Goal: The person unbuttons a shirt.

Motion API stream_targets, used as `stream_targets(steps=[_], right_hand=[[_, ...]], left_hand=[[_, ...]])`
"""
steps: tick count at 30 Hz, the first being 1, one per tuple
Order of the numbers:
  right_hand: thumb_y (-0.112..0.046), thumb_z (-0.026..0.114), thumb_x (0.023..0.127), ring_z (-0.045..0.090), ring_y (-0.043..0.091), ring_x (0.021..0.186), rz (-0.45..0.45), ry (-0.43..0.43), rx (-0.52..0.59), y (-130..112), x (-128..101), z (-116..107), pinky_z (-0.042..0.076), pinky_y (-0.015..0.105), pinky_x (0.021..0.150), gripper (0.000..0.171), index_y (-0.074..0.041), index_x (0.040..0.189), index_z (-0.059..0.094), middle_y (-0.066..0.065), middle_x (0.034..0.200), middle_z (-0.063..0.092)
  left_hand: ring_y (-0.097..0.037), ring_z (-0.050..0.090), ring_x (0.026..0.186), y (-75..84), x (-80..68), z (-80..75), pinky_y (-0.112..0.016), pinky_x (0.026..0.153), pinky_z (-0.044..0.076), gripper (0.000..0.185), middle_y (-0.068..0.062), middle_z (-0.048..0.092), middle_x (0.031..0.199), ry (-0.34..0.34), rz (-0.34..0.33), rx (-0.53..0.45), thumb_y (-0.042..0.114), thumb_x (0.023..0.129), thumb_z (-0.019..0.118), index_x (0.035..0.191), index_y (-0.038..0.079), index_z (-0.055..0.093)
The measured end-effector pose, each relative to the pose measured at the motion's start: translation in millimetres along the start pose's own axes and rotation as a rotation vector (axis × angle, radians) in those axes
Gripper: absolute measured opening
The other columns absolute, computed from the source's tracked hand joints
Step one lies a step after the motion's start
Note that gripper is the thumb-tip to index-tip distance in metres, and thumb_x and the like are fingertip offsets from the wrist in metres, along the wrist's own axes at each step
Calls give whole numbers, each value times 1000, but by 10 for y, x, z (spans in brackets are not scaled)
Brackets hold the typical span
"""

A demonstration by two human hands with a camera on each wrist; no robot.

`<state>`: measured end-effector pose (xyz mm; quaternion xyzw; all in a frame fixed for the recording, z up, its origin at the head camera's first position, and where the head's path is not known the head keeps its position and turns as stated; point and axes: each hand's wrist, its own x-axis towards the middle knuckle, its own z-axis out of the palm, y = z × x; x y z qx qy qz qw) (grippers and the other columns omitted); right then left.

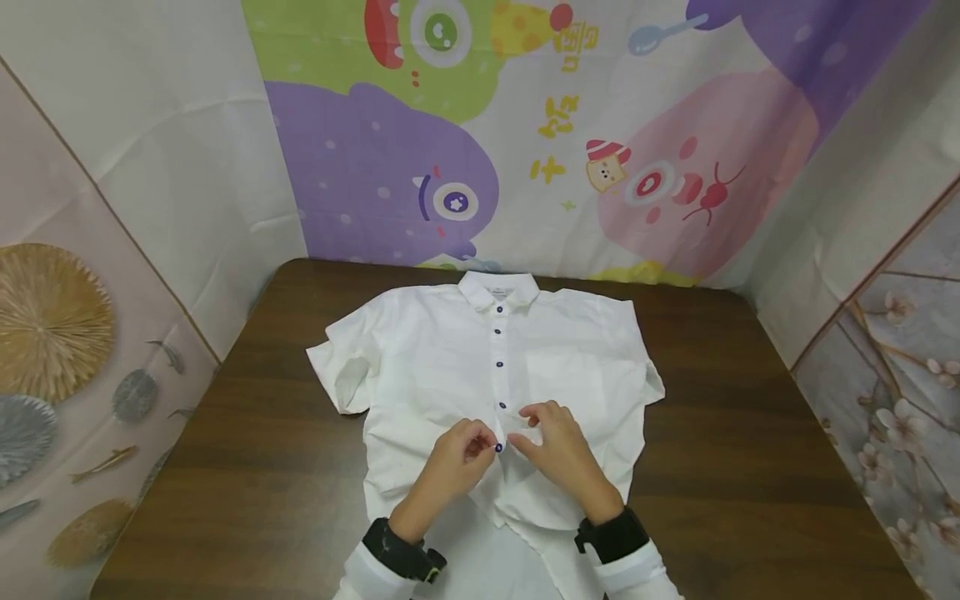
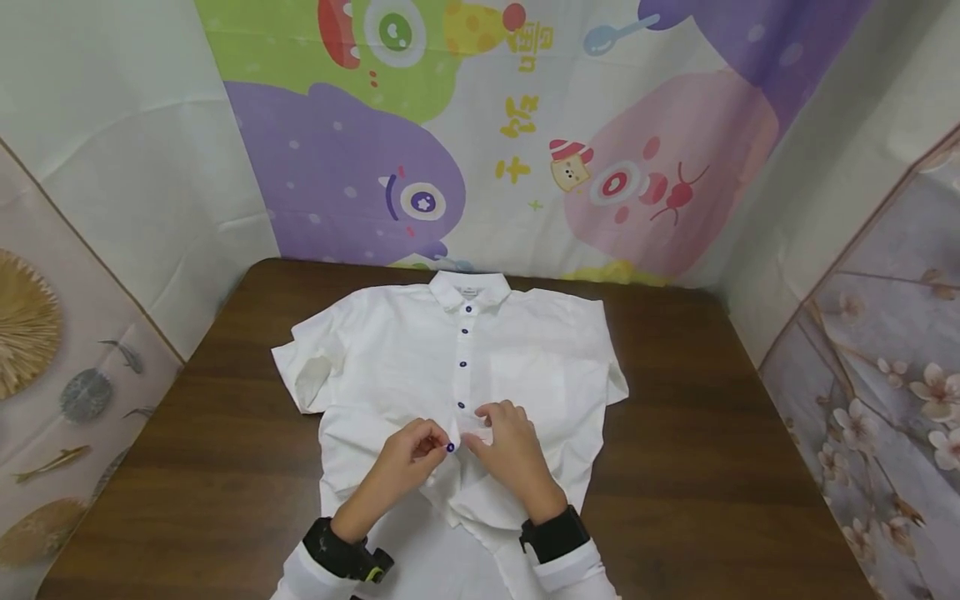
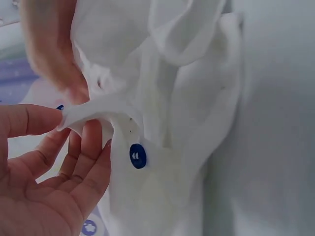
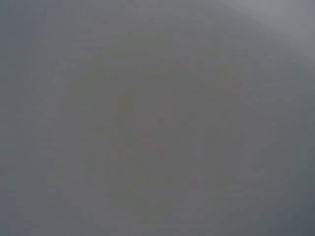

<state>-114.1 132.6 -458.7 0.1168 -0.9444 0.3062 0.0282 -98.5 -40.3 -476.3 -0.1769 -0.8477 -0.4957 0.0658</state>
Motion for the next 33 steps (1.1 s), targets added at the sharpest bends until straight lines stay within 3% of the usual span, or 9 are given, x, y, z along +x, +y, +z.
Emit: stream_targets(steps=[5,10,16,19,25,33], right_hand=[[-30,72,79,53,25,80,-34,40,-151,-65,82,154,43,38,70,37,-2,100,61,8,85,57],[-32,77,72,56,27,71,-20,43,-279,-65,134,287,45,36,60,39,-3,90,59,10,79,57],[-28,72,79,56,21,64,99,-96,-248,-69,135,316,44,32,55,29,-4,83,55,7,72,56],[-20,67,83,57,21,61,115,-131,-255,-69,127,309,44,32,53,18,-5,80,57,7,69,59],[-9,62,82,60,26,55,76,-100,-328,-59,133,319,43,36,46,16,-6,67,58,11,64,62],[-14,63,84,62,28,61,92,-69,-328,-32,189,345,46,37,50,11,-5,77,66,11,70,65]], left_hand=[[-14,54,67,-65,-86,78,-20,63,47,9,-3,54,72,-1,40,17,-1,73,63,73,7,59],[-14,51,67,-89,-132,113,-20,63,44,10,-3,53,71,-24,45,40,-2,70,62,71,8,59],[-8,46,67,-108,-169,137,-20,62,41,7,-1,51,73,-101,-18,65,1,71,62,73,7,61],[-6,46,68,-100,-179,137,-20,62,41,6,1,52,74,-129,-55,74,2,73,62,75,7,62],[-7,48,70,-82,-189,132,-20,64,43,6,0,54,76,-138,-48,68,1,75,63,76,7,62],[-9,49,70,-80,-195,135,-21,63,42,7,0,53,75,-143,-31,64,0,75,63,76,7,61]])
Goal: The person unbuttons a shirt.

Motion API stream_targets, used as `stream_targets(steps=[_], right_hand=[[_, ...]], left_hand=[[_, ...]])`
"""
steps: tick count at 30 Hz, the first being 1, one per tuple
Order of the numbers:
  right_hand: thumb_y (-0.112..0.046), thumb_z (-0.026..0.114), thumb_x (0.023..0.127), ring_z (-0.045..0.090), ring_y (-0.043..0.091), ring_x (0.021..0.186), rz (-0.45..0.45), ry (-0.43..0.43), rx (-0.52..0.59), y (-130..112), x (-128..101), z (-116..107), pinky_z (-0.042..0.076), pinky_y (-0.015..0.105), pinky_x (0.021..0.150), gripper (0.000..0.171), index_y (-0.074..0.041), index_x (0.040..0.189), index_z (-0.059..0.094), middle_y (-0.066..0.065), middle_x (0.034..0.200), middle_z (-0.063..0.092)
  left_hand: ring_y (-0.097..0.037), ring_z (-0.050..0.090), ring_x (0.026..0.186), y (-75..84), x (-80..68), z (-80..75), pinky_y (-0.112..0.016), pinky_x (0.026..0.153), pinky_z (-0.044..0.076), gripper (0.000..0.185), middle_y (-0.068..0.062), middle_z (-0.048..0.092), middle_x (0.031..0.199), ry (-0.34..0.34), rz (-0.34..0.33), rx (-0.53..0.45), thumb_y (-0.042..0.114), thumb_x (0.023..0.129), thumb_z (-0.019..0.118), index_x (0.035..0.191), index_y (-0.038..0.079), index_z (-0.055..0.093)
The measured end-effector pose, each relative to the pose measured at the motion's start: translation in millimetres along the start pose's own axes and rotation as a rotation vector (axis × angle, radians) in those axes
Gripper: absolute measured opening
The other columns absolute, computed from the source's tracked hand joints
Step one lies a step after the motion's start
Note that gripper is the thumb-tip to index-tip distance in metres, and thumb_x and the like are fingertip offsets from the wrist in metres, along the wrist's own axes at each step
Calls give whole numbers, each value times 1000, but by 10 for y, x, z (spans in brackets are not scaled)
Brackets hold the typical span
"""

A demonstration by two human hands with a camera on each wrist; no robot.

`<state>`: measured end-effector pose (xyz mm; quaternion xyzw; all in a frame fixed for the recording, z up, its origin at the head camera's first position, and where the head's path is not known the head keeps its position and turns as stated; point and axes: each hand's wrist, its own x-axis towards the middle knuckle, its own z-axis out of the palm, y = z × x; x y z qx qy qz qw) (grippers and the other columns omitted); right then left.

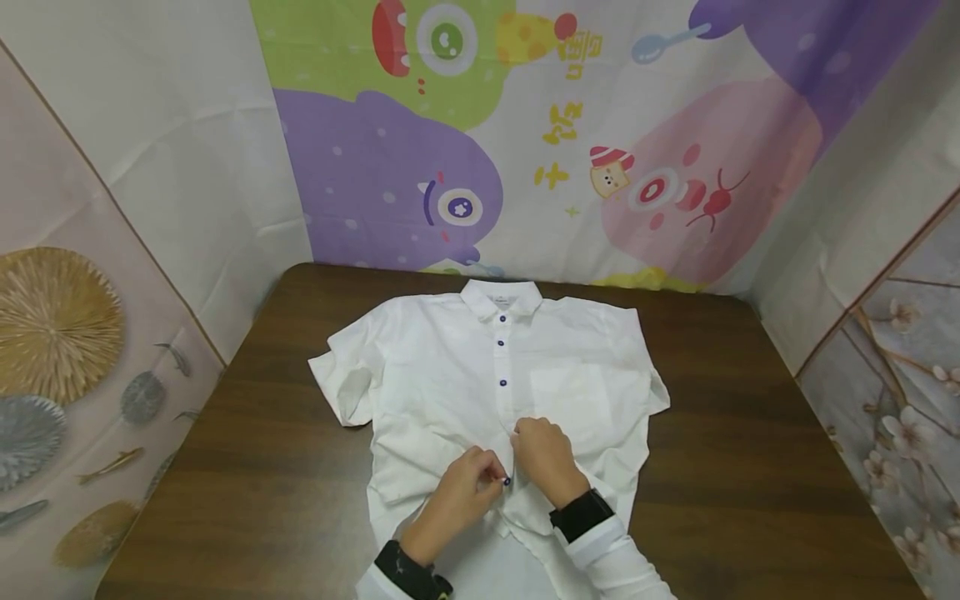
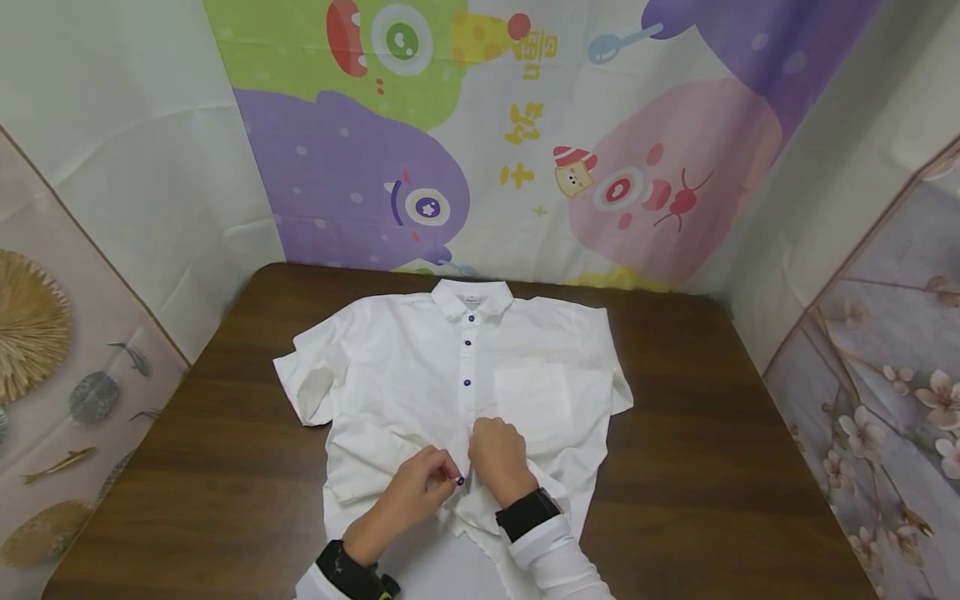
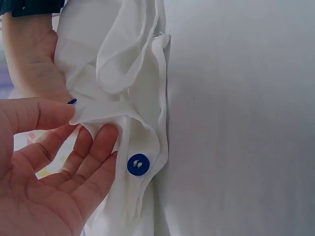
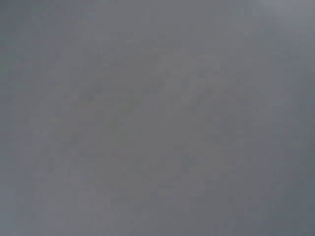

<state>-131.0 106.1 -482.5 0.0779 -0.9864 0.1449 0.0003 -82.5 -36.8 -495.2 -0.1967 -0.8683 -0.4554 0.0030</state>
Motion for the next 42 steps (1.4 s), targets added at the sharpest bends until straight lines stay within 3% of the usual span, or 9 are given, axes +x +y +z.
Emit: stream_targets(steps=[3,9,14,21,26,30,33,38,42], right_hand=[[-13,62,85,62,28,61,1,30,50,13,9,-58,46,36,51,11,-4,82,68,12,73,67],[-12,62,86,63,22,60,-55,123,187,14,30,-296,46,31,51,12,-3,88,70,10,72,69],[-11,62,87,64,16,60,-81,206,369,-32,17,-531,46,26,52,12,-3,92,70,10,69,69],[-15,62,89,42,5,46,-98,275,550,-66,-13,-712,35,21,45,15,-4,95,69,4,51,59],[-19,62,89,41,5,48,-66,252,587,-36,-4,-753,35,21,49,16,-6,96,69,-1,51,53],[-18,62,89,37,6,49,-66,241,607,-20,16,-759,32,21,49,15,-6,94,69,-4,53,42],[-17,62,89,40,8,54,-87,254,623,-14,30,-758,34,21,52,14,-5,93,69,-2,59,45],[-17,62,89,45,11,66,-109,280,612,-9,45,-744,38,22,60,17,-2,93,69,5,74,52],[-18,61,90,47,13,69,-106,291,602,-4,45,-732,40,23,61,19,-2,94,69,7,80,54]], left_hand=[[-8,49,70,-2,6,11,-20,63,42,7,1,53,75,-9,-14,1,1,76,63,77,8,61],[-13,54,75,-4,34,29,-22,68,46,10,-2,53,80,35,6,-1,-2,79,60,82,7,59],[-18,58,82,1,66,47,-27,74,50,10,-4,52,87,79,14,-46,-3,82,59,85,7,58],[-21,60,91,40,116,21,-31,81,50,9,-7,58,97,102,39,-55,2,86,58,93,6,60],[-13,60,75,202,244,-143,-23,65,51,7,-4,61,90,233,46,-127,4,88,59,94,7,61],[-9,54,66,312,422,-287,-21,59,48,13,-4,58,101,319,106,-118,8,89,58,102,8,60],[-7,51,66,377,545,-352,-21,61,47,21,-5,55,114,300,127,-54,16,91,59,111,8,58],[-7,48,62,438,664,-396,-19,59,44,29,-5,60,103,239,81,50,29,90,61,108,7,57],[-11,52,64,441,712,-412,-21,61,45,29,-8,61,96,201,59,69,31,89,61,103,5,58]])
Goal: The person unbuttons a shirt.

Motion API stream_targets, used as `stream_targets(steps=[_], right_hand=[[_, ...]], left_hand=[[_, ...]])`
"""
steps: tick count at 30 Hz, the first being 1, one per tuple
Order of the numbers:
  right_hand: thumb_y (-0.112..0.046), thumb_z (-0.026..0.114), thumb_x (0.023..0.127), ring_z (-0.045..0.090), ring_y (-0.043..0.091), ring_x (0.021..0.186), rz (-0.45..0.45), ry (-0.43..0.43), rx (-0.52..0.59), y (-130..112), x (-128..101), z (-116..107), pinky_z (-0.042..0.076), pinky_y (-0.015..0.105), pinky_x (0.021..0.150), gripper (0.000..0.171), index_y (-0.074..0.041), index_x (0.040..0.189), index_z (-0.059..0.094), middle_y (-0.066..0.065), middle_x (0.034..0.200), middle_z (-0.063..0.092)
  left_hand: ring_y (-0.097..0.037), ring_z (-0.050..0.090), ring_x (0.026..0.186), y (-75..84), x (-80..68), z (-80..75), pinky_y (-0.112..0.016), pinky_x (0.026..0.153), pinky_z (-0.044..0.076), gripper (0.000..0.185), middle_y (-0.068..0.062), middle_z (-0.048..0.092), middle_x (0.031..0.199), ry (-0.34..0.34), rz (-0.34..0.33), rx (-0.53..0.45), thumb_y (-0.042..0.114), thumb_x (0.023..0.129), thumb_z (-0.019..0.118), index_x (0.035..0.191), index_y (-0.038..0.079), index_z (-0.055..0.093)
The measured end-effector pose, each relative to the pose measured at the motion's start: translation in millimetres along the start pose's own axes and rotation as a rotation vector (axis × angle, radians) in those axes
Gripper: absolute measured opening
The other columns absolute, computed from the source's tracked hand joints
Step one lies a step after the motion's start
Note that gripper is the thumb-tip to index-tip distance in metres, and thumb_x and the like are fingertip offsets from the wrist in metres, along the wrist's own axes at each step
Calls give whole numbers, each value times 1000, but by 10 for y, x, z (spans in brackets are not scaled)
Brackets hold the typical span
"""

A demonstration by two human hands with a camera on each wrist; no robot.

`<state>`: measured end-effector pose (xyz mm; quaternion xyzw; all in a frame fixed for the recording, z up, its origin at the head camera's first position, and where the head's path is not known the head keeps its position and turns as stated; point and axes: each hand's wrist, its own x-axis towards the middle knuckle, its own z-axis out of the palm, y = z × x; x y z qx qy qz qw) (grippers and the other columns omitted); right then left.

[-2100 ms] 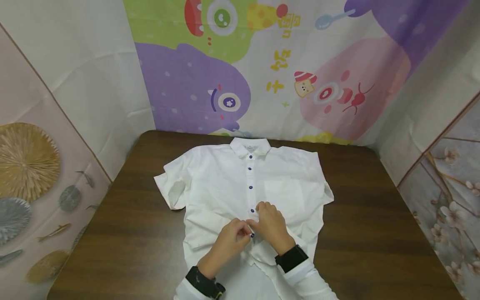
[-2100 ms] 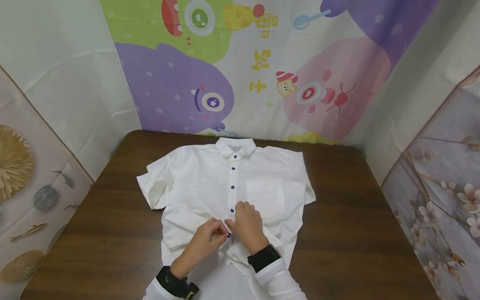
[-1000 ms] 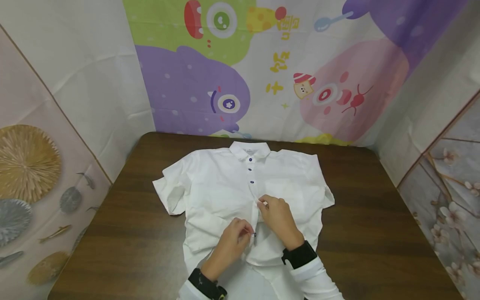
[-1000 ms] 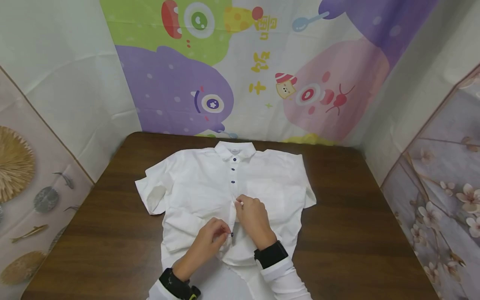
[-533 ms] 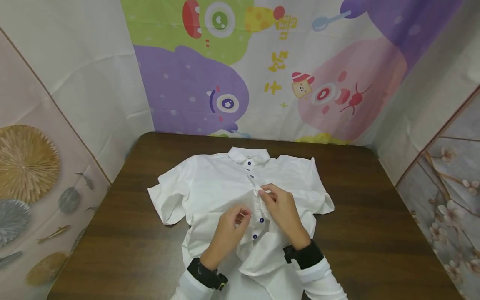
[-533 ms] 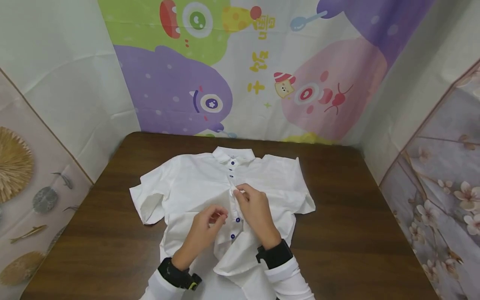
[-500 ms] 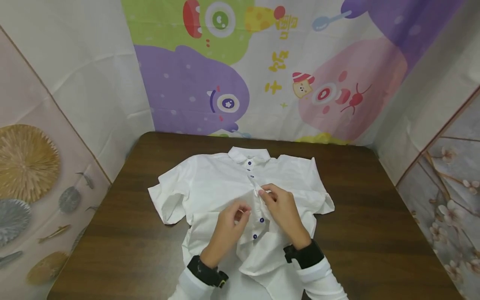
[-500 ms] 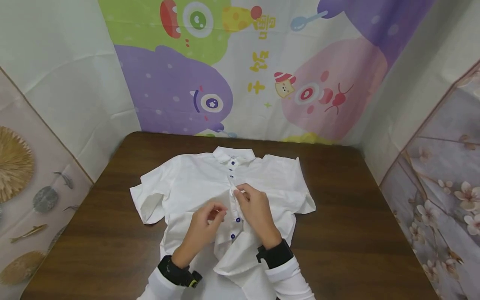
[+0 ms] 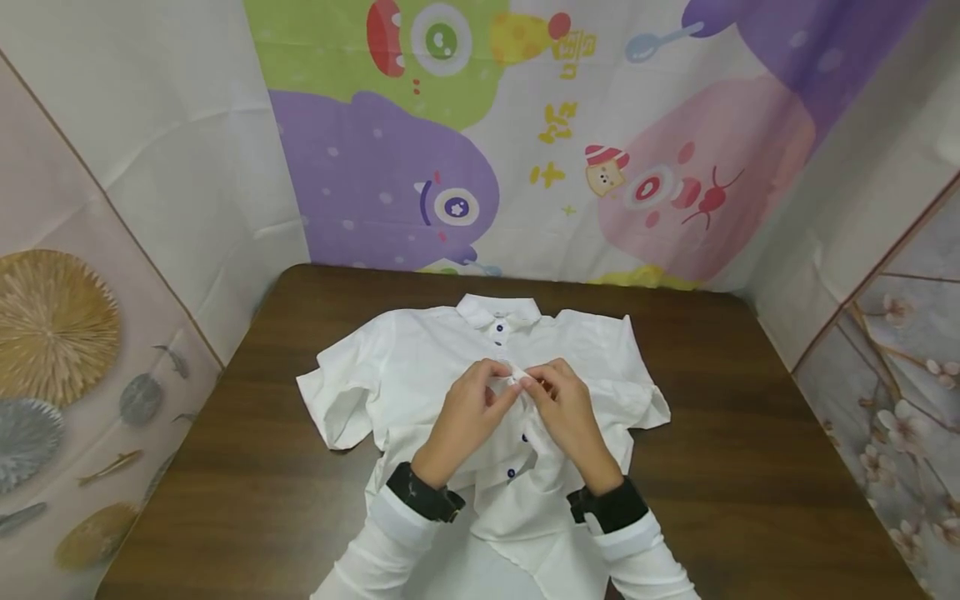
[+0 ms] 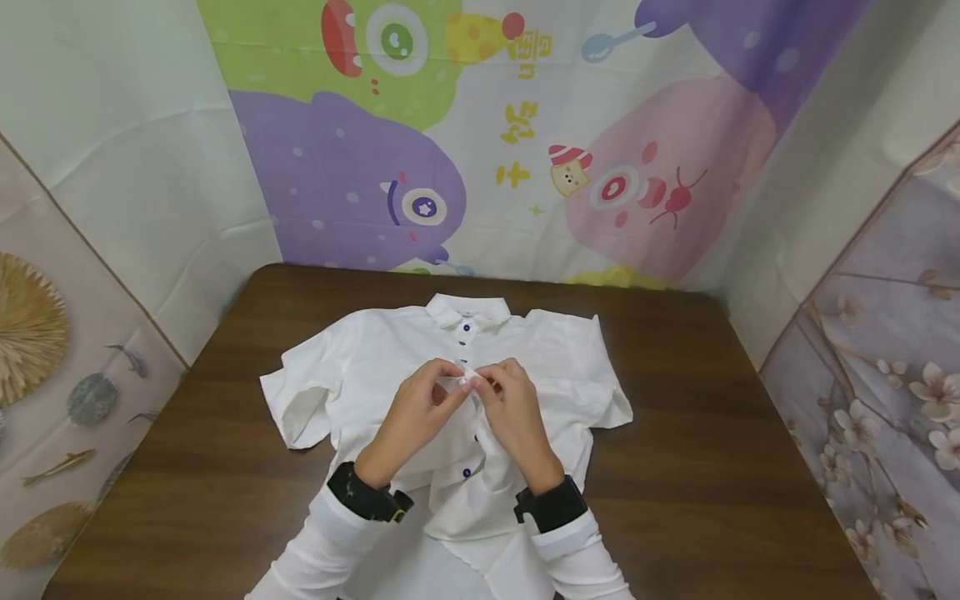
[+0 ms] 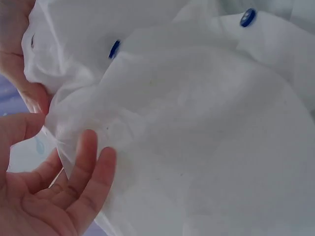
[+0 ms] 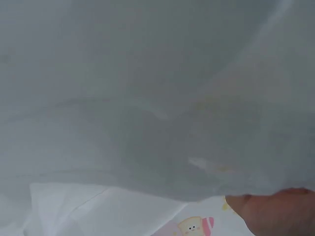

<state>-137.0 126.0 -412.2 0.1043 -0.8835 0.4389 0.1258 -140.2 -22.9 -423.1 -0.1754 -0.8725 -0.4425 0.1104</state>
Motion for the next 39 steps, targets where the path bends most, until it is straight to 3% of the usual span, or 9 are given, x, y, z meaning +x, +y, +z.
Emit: stream_targets(steps=[5,11,24,39], right_hand=[[-19,60,90,51,15,70,-18,15,1,6,-7,15,42,23,62,17,-3,92,68,7,83,61],[-19,61,90,55,16,71,-17,43,-3,9,9,37,44,24,63,18,-3,91,69,8,84,66],[-17,62,89,55,16,71,74,23,12,5,43,66,44,24,64,17,-2,92,69,9,79,65],[-15,59,90,56,19,72,169,-4,40,98,42,79,44,26,66,20,3,94,67,14,80,64]], left_hand=[[-16,55,70,-19,38,-3,-24,65,45,22,-9,60,89,-29,-13,23,27,90,61,96,6,61],[-14,50,67,-14,51,-28,-24,63,41,15,-8,55,79,-21,-21,9,19,88,60,92,5,64],[-15,52,69,-59,51,-29,-25,67,43,10,-6,55,80,14,21,-66,11,85,61,90,4,65],[-19,58,78,-126,21,-69,-35,75,51,7,-9,58,87,19,-2,-232,6,85,60,90,4,65]])
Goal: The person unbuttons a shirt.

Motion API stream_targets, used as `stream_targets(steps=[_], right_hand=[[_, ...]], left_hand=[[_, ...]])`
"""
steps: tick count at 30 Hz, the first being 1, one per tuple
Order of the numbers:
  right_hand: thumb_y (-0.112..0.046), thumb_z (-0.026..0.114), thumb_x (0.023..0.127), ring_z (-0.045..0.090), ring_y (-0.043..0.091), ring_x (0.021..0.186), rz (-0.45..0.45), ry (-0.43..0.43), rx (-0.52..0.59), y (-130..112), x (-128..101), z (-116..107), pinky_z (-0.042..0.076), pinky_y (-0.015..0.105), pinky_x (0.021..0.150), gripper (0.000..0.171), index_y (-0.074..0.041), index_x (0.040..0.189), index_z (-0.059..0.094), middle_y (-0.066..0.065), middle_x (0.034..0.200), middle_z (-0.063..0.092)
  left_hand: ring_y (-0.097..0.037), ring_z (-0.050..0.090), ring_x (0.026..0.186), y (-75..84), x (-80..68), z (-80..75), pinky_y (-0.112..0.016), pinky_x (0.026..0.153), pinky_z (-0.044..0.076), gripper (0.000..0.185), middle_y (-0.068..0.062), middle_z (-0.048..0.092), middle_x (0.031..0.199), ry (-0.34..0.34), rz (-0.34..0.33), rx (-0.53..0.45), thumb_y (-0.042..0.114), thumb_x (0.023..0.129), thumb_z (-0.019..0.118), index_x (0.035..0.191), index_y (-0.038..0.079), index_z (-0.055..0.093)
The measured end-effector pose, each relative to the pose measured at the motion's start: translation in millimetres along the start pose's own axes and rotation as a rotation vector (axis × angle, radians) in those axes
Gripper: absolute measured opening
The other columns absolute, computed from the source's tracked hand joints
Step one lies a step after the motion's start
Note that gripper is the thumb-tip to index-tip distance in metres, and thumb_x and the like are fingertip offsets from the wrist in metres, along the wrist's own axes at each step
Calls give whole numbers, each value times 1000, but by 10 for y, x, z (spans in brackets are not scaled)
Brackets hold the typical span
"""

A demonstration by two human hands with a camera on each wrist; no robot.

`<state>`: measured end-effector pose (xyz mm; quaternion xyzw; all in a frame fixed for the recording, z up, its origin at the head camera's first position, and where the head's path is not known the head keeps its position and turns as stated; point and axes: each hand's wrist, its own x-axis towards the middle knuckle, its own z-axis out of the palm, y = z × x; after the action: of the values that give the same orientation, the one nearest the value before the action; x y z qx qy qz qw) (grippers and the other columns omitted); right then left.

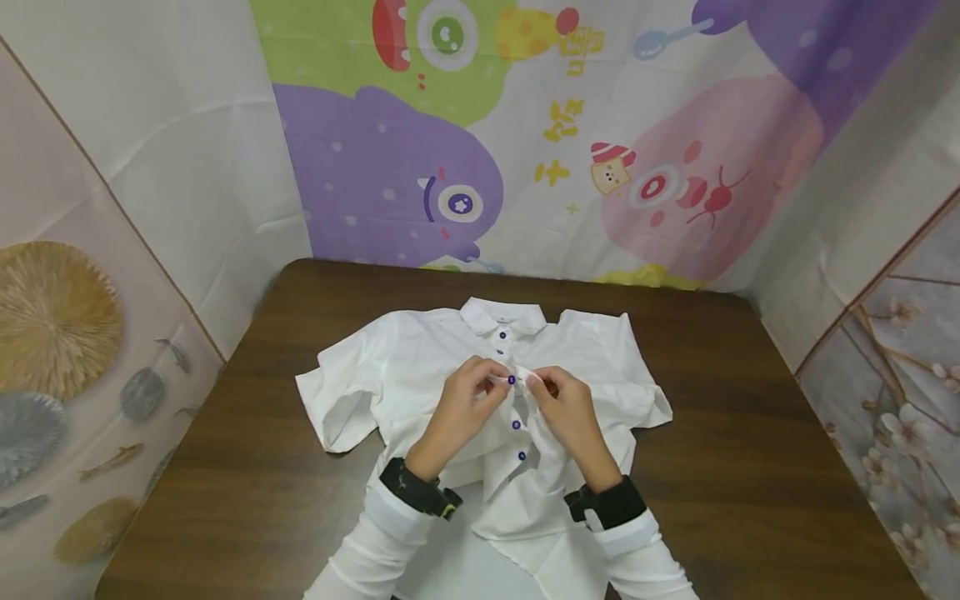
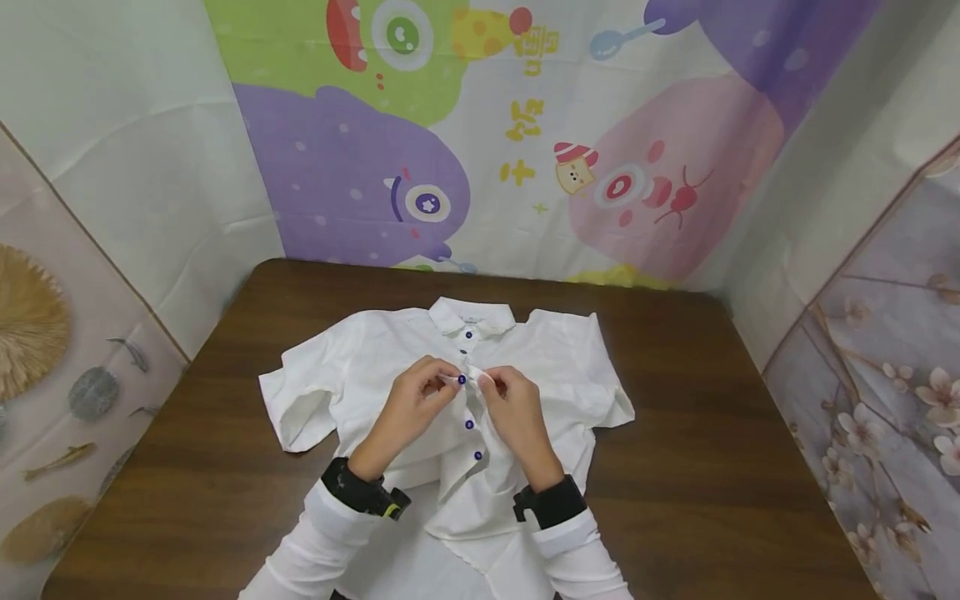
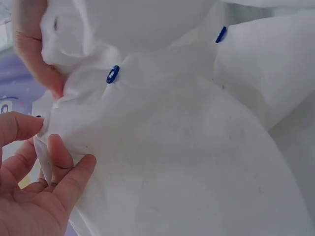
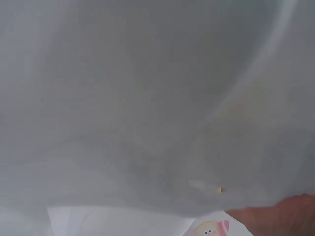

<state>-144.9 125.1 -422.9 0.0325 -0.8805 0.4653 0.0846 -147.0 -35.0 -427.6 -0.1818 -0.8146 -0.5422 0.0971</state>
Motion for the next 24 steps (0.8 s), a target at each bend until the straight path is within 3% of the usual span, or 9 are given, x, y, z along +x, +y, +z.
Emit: stream_targets(steps=[12,24], right_hand=[[-17,58,91,54,18,72,16,-1,-16,69,-25,-18,44,26,66,22,3,95,66,13,80,64],[-12,56,92,55,19,72,-136,-33,-193,208,-141,-125,45,34,67,14,0,91,63,11,80,61]], left_hand=[[-17,58,79,-4,-25,-17,-36,78,52,5,-8,58,88,-26,-26,-7,6,85,60,88,4,64],[-16,59,79,-82,-136,-80,-34,78,52,5,-5,59,85,-35,-74,26,5,81,59,82,6,63]])
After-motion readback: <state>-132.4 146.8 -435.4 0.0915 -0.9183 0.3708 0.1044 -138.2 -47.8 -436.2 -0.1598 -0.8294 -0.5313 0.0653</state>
